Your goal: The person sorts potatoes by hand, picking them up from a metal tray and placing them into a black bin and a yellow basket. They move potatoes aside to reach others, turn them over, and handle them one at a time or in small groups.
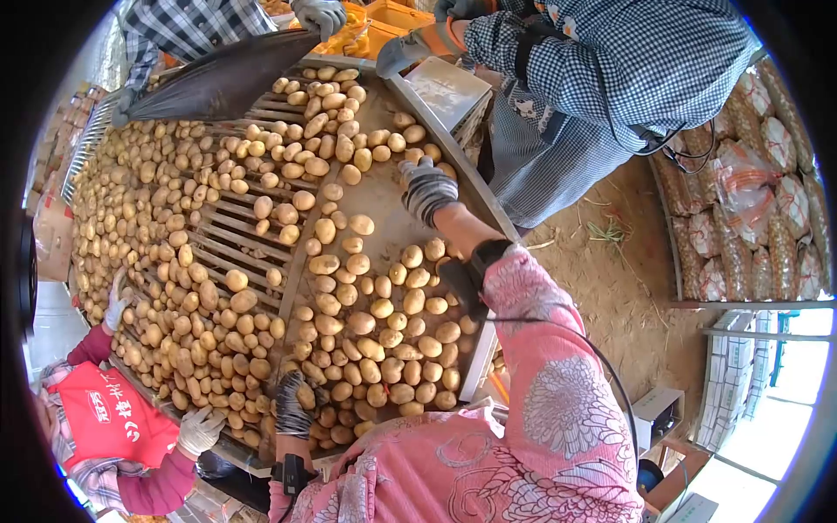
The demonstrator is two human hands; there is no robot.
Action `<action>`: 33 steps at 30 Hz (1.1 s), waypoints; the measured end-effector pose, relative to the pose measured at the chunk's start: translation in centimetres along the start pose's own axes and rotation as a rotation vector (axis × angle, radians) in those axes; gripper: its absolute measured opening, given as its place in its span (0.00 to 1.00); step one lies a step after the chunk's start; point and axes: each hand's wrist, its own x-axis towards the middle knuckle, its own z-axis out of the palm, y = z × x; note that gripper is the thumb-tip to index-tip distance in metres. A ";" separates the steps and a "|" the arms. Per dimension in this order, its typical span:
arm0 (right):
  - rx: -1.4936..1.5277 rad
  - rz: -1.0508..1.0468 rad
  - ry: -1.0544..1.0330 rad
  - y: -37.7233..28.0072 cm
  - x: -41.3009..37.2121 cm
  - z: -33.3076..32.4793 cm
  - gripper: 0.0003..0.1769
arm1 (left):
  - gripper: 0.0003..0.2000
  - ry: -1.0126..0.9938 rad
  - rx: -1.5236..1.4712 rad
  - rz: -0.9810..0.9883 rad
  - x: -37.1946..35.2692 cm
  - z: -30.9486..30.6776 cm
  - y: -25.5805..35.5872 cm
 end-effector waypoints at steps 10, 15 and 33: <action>0.006 0.047 -0.113 1.0 3.3 3.1 0.22 | 0.10 -0.175 -0.609 -0.413 -2.3 3.7 5.3; -0.032 -0.030 -0.004 2.1 -0.1 3.2 0.27 | 0.09 -0.577 -0.916 -0.315 0.3 7.3 7.4; -0.053 0.058 -0.004 2.2 10.9 -0.9 0.25 | 0.24 -0.834 -0.909 -0.377 0.4 12.0 8.8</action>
